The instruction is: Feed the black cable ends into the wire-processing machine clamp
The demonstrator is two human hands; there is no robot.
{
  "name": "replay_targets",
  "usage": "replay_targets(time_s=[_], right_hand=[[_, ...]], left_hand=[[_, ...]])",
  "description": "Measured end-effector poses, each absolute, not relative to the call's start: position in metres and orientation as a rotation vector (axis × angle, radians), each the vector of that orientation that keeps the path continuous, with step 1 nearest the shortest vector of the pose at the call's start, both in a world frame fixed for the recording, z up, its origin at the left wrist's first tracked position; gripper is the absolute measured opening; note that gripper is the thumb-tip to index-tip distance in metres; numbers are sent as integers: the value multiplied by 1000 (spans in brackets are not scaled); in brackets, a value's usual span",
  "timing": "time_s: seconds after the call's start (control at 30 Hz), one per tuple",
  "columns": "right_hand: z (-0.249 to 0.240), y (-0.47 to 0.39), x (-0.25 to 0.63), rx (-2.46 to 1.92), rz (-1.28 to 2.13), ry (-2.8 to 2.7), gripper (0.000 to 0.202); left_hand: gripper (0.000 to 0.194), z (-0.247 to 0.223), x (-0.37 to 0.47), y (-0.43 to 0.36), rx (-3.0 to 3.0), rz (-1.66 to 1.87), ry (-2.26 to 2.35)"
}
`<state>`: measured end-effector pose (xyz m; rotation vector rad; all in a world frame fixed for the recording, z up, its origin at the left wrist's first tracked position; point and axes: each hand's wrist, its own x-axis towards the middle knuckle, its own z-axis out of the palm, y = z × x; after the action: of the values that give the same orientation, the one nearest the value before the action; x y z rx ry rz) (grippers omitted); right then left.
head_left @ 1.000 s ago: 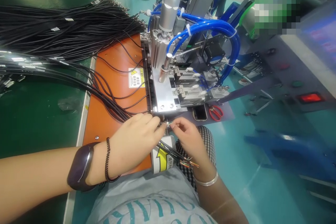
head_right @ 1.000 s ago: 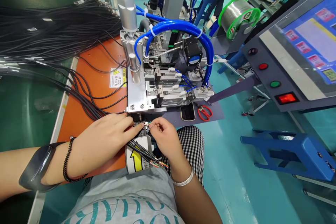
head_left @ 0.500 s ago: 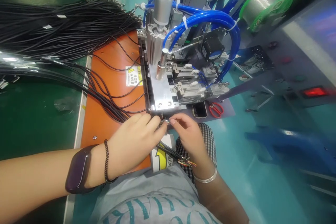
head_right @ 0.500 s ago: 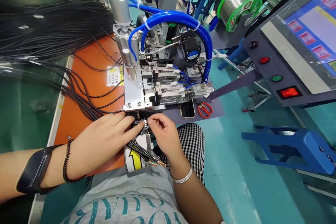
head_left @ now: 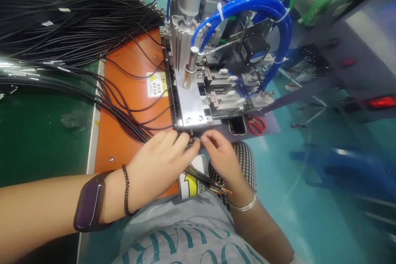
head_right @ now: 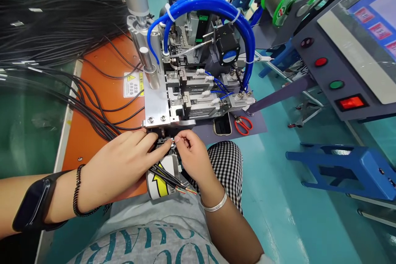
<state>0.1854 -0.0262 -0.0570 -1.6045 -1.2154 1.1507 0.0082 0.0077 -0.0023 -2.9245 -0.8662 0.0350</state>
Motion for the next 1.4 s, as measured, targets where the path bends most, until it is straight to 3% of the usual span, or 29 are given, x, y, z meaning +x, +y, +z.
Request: replay_targets(time_s=[0.2,0.47,0.9,1.03,1.17,1.4], right_hand=[[-63,-21,186,-1558,1306,-1082,14],[-56,-22,189,-1399,1368,-987,15],[-54,-19,188,-1675,1165,-1146,12],[-42,-33,203,-1376,1037,-1532,15],[-29,-45,217,-904,1142,-2013,17],[-32,-42,208,-937,972,-1786,13]], left_hand=[[43,-2,9,11,-2945,25,-847],[15,-2,7,14,-2873,-279,-708],[13,7,4,-5,-2877,-39,-839],[16,12,1,-6,-2888,-41,-863],[17,13,1,-3,-2923,-90,-896],[21,16,0,9,-2962,-6,-956]])
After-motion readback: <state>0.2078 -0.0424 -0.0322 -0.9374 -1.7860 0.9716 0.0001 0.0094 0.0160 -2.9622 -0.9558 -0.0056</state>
